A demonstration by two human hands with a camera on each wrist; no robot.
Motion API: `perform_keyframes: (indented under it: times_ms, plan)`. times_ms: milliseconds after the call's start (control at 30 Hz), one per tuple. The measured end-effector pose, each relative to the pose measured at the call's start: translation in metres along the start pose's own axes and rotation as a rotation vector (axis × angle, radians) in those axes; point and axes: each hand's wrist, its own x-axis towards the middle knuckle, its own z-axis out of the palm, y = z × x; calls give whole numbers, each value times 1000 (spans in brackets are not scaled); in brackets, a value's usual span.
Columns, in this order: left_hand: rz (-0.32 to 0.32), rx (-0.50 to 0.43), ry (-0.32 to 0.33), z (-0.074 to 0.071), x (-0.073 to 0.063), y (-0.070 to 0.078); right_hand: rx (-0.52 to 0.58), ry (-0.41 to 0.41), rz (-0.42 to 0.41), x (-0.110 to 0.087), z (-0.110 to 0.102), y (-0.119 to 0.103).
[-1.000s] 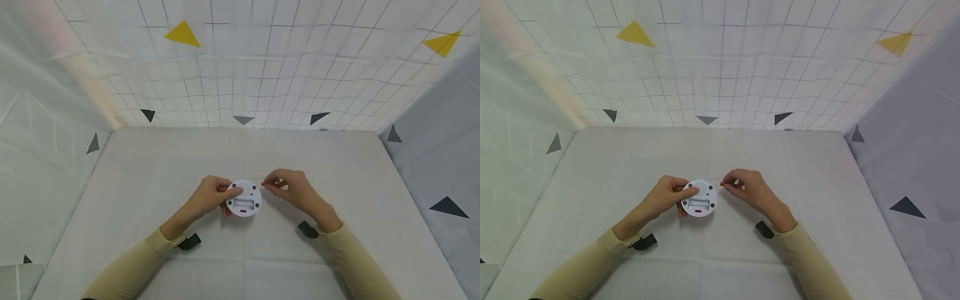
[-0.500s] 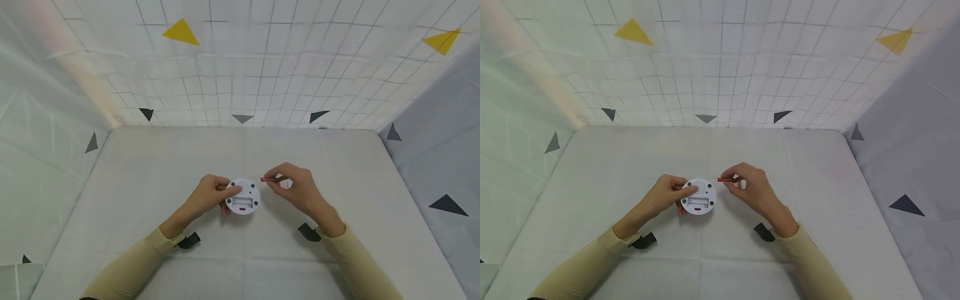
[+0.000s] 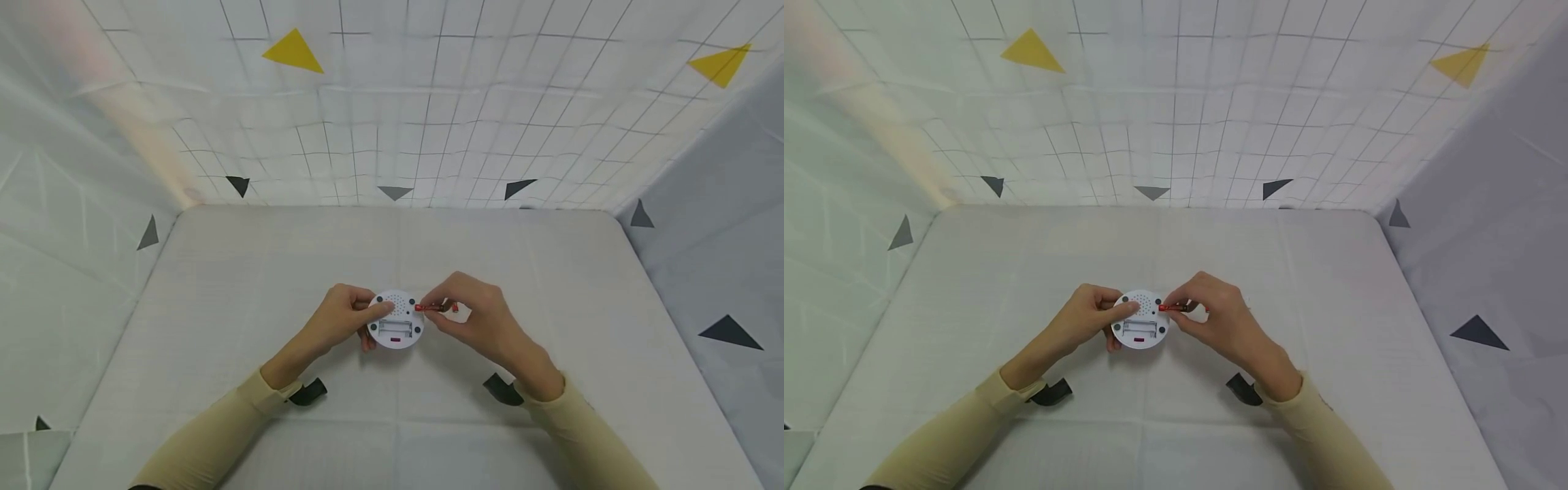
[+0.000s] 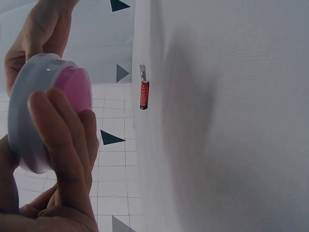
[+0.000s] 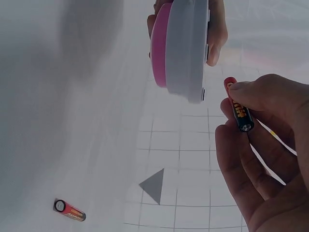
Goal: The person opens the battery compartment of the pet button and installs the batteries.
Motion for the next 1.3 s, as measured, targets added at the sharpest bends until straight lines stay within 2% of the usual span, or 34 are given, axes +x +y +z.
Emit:
perform_keyframes:
  times_ms: [400, 667, 1300]
  plan:
    - [1, 16, 0, 0, 0, -1, 31, -37, 5, 1, 4, -10]
    - [6, 13, -1, 0, 0, 0, 64, -44, -29, 1, 9, -12]
    - [32, -10, -15, 1, 0, -2, 25, -38, -92, 0, 23, -15]
